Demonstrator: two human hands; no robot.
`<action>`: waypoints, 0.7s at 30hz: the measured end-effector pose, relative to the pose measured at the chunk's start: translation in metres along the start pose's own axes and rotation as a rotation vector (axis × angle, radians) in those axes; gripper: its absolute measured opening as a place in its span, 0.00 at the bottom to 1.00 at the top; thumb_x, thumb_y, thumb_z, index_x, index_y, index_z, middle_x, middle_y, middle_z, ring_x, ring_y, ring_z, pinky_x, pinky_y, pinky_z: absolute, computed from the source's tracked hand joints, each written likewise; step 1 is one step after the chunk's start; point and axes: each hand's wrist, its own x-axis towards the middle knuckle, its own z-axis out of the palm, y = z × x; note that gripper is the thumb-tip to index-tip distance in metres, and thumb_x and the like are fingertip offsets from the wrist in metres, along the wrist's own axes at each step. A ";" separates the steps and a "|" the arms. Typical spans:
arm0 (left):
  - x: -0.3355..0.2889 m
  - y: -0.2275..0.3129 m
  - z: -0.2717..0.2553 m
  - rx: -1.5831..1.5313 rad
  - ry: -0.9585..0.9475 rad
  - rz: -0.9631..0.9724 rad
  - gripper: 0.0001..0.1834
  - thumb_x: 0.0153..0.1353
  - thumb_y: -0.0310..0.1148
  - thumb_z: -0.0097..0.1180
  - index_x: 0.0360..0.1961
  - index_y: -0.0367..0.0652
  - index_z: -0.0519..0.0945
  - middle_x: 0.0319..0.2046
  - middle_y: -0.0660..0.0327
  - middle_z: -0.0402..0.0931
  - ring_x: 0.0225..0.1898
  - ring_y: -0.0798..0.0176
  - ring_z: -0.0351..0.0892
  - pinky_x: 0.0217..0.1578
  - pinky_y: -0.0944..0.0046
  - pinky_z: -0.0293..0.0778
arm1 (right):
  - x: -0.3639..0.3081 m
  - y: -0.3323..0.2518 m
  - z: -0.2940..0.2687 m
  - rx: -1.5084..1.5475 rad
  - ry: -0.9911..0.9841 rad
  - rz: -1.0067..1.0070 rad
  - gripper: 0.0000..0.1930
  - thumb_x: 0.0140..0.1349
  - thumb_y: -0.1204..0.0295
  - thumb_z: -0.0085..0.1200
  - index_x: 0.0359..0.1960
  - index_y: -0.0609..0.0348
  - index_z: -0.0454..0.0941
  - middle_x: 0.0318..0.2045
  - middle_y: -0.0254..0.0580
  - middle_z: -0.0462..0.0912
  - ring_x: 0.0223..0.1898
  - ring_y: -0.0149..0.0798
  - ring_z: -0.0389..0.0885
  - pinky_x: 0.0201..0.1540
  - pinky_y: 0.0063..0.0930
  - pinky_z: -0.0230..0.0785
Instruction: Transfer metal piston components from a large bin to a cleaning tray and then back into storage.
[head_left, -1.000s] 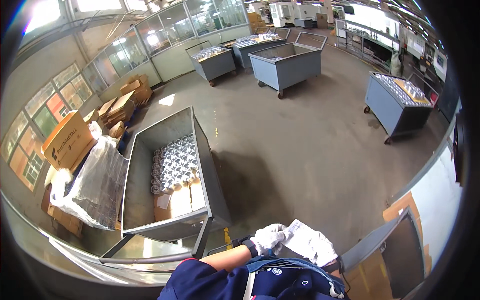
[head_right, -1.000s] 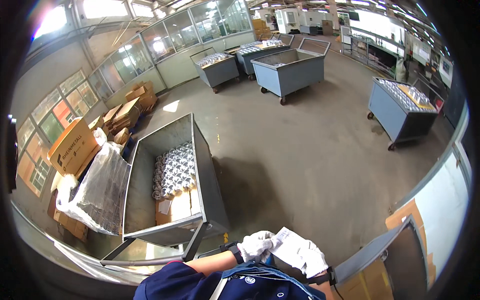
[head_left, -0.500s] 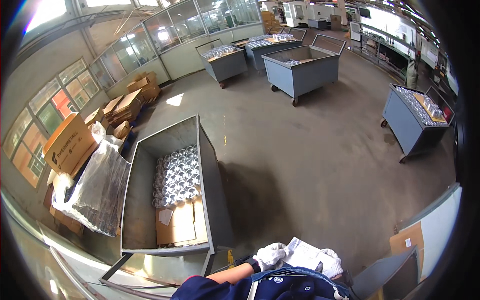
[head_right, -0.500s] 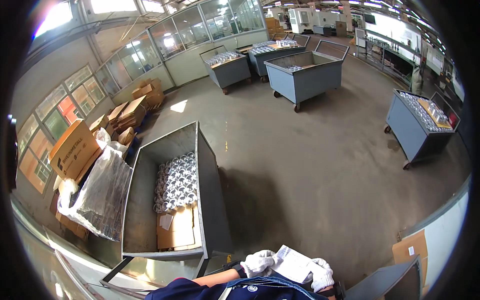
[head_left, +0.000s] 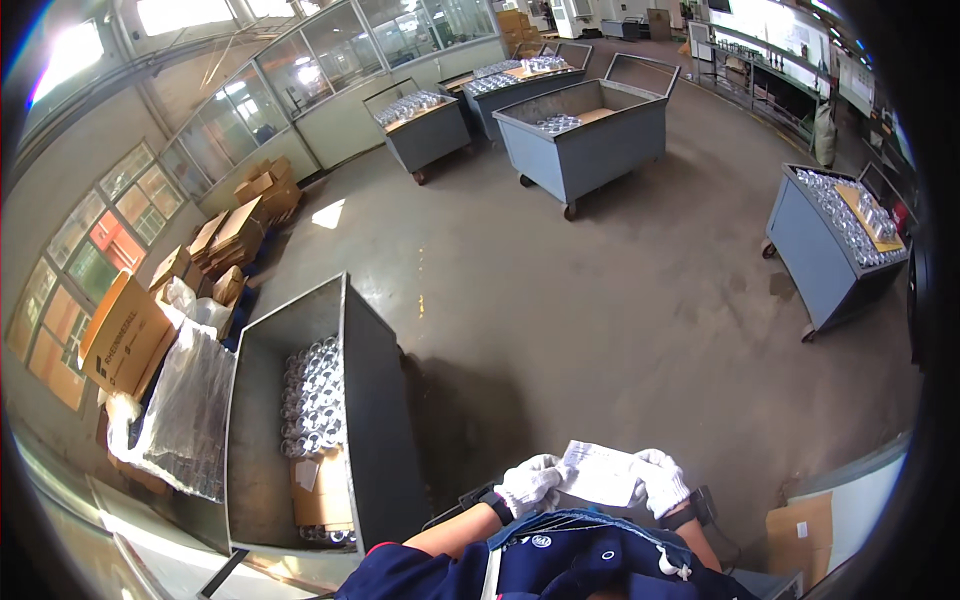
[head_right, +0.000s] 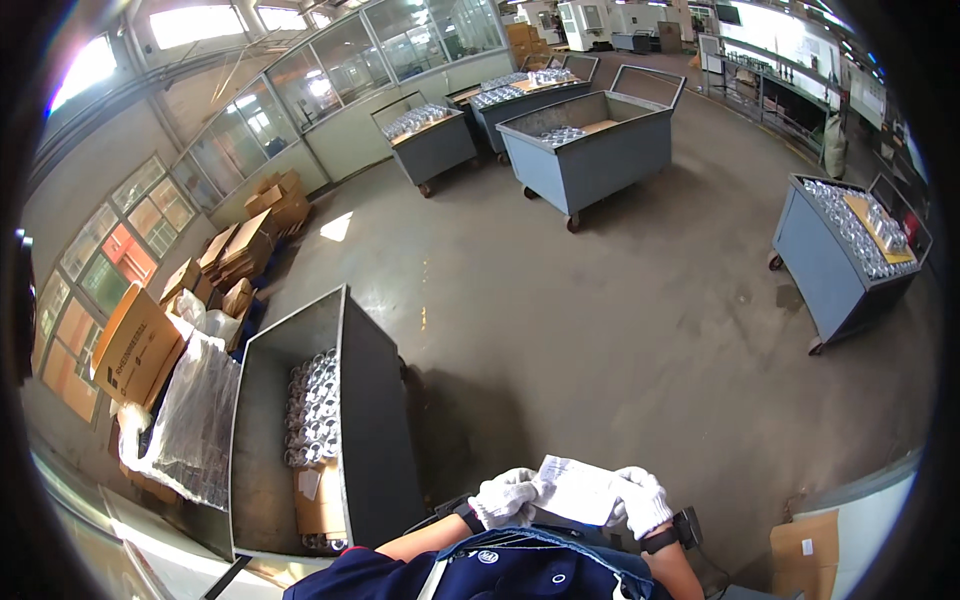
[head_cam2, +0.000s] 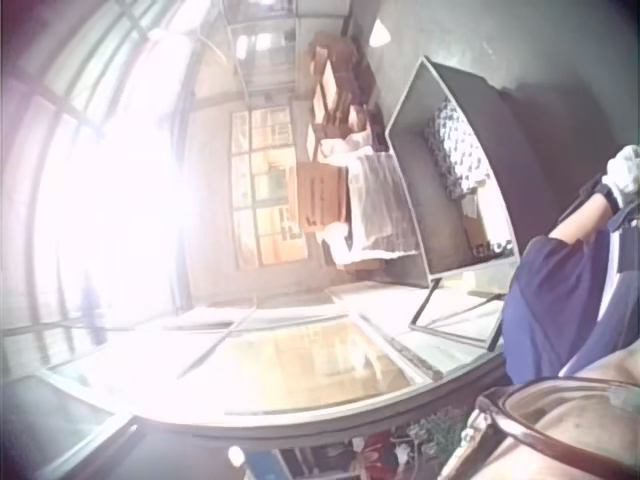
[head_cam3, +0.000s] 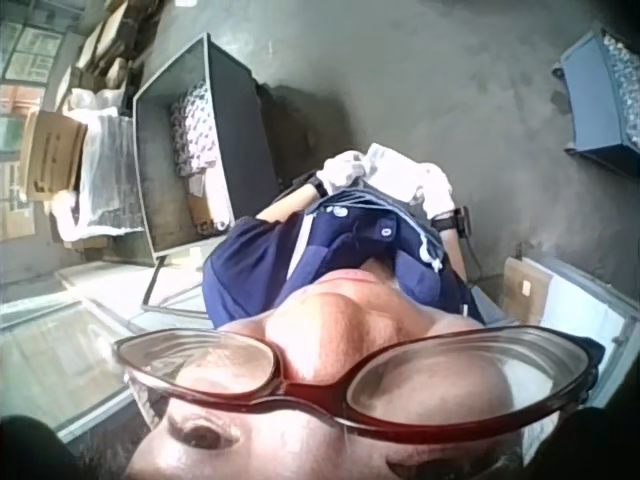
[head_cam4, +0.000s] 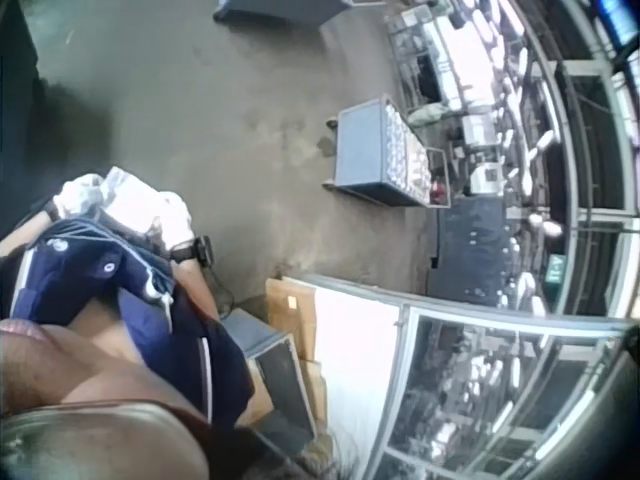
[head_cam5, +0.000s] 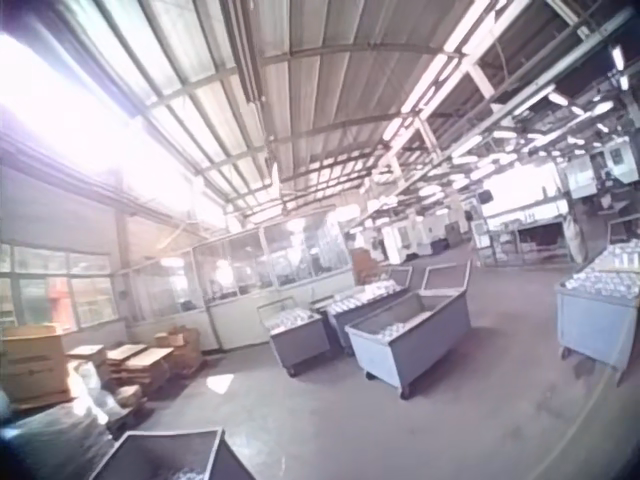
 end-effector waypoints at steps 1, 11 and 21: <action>0.007 0.021 0.005 0.107 0.026 -0.004 0.13 0.62 0.36 0.62 0.41 0.39 0.77 0.19 0.64 0.75 0.16 0.70 0.73 0.18 0.69 0.70 | 0.014 -0.023 -0.001 -0.045 -0.017 0.048 0.09 0.61 0.70 0.58 0.38 0.63 0.81 0.26 0.41 0.84 0.18 0.32 0.81 0.19 0.26 0.74; 0.163 0.132 -0.037 0.081 -0.011 0.045 0.15 0.61 0.39 0.65 0.27 0.41 0.75 0.15 0.64 0.71 0.11 0.69 0.70 0.13 0.68 0.68 | 0.205 -0.108 0.005 -0.169 -0.077 0.122 0.11 0.60 0.69 0.58 0.41 0.64 0.80 0.24 0.43 0.83 0.17 0.34 0.80 0.18 0.30 0.76; 0.317 0.346 -0.017 0.221 -0.008 0.130 0.10 0.62 0.36 0.60 0.33 0.40 0.77 0.15 0.63 0.73 0.12 0.67 0.72 0.13 0.66 0.71 | 0.360 -0.240 -0.027 0.205 0.310 0.069 0.10 0.59 0.67 0.64 0.36 0.59 0.80 0.18 0.37 0.78 0.12 0.34 0.74 0.14 0.32 0.73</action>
